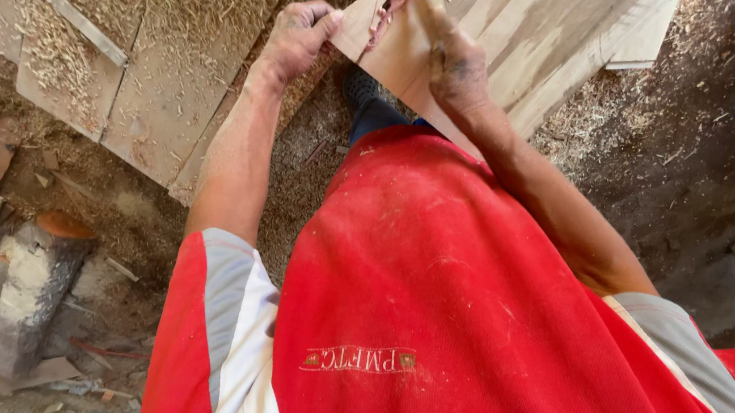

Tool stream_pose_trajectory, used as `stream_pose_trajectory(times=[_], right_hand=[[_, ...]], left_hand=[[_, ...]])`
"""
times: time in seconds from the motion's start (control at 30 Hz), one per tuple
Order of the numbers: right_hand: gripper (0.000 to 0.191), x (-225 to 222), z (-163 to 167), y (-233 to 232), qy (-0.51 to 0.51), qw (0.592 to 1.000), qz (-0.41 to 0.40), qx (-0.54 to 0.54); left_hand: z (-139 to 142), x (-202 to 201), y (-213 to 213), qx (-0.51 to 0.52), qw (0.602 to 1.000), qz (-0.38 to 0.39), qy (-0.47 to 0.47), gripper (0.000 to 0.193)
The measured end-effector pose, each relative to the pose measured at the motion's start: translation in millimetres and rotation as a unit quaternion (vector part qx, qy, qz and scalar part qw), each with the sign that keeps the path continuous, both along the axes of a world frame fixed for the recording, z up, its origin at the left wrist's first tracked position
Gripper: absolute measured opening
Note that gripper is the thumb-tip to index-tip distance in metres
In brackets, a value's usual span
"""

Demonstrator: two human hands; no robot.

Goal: The person works on a shaped wooden board laid on the workshop floor, spreading filler from a can along a crack in the board using a small wooden spreader. They reposition the board, press a small wood piece into the filled edge, and continue smoothing the seam by hand.

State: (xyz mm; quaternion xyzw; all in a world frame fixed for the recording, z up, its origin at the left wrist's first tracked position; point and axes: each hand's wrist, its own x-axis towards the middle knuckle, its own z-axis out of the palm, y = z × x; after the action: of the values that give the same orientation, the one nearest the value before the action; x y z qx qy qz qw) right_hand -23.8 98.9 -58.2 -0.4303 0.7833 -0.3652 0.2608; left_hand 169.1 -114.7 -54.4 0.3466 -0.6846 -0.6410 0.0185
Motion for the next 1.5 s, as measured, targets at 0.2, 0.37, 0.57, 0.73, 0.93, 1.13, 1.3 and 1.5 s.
stream_pose_trajectory(times=[0.2, 0.37, 0.57, 0.73, 0.93, 1.13, 1.3, 1.5], right_hand=[[0.040, 15, -4, 10, 0.018, 0.994, 0.061, -0.087], [0.038, -3, 2, 14, -0.020, 0.998, 0.063, 0.015], [0.037, -14, -5, 8, 0.054, 0.997, 0.046, -0.034], [0.039, 2, -6, 12, 0.003, 0.998, 0.053, -0.024], [0.041, -6, 10, 21, -0.004, 0.994, 0.110, -0.026], [0.049, -17, 11, 21, 0.100, 0.988, 0.112, -0.017], [0.056, -3, 8, 7, 0.096, 0.978, 0.058, 0.175], [0.060, 10, 21, 3, 0.139, 0.979, 0.133, 0.070]], left_hand=[[-2, -3, 0, -0.065, 0.997, -0.029, -0.037, 0.035], [-4, -1, 8, -0.095, 0.995, 0.008, 0.008, 0.034], [-6, -6, 11, -0.113, 0.994, 0.010, -0.002, 0.034], [-8, -9, 18, -0.119, 0.992, 0.028, 0.011, 0.035], [-8, -12, 24, -0.115, 0.993, 0.041, -0.001, 0.038], [-10, -12, 32, -0.134, 0.988, 0.073, 0.031, 0.037], [-15, -17, 32, -0.142, 0.986, 0.090, -0.005, 0.035], [-13, -19, 25, -0.111, 0.991, 0.072, -0.030, 0.038]])
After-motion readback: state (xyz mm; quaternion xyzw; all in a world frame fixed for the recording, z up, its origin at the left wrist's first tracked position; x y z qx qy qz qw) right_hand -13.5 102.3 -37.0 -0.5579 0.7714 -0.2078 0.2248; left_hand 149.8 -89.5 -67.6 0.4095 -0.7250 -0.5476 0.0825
